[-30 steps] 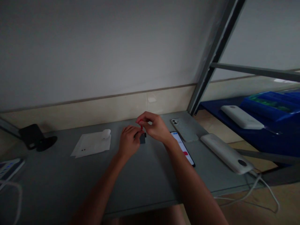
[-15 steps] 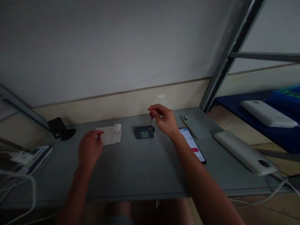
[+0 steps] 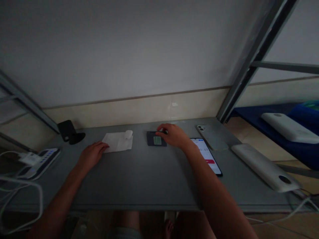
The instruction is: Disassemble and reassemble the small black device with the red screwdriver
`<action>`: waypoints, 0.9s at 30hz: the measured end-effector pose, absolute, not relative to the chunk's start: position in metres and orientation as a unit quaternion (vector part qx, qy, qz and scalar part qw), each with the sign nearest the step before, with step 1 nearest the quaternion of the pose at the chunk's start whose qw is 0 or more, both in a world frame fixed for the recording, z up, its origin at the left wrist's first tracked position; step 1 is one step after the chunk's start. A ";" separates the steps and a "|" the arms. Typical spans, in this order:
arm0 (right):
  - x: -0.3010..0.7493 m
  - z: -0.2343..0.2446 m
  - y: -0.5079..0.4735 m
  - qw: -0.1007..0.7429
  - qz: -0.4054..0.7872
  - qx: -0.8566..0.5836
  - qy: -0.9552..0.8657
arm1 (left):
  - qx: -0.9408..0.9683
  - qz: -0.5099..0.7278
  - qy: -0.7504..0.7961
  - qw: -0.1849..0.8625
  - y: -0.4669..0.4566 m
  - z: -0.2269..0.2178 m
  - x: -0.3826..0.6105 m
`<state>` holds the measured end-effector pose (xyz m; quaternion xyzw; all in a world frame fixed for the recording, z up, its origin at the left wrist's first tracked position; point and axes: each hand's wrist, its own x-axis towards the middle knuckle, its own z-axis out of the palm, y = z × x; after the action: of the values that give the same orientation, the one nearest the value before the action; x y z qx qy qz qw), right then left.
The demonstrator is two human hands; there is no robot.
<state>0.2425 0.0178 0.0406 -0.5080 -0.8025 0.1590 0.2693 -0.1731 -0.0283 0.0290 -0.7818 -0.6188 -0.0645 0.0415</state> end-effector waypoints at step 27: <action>0.219 0.026 0.012 0.154 0.143 -0.643 -0.737 | -0.771 -0.238 -0.587 -0.070 0.018 0.062 -0.080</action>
<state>0.2193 0.0117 0.0255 -0.6431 -0.7366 0.1427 0.1535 -0.0805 0.0176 0.0623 -0.7706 -0.5870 -0.2382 -0.0697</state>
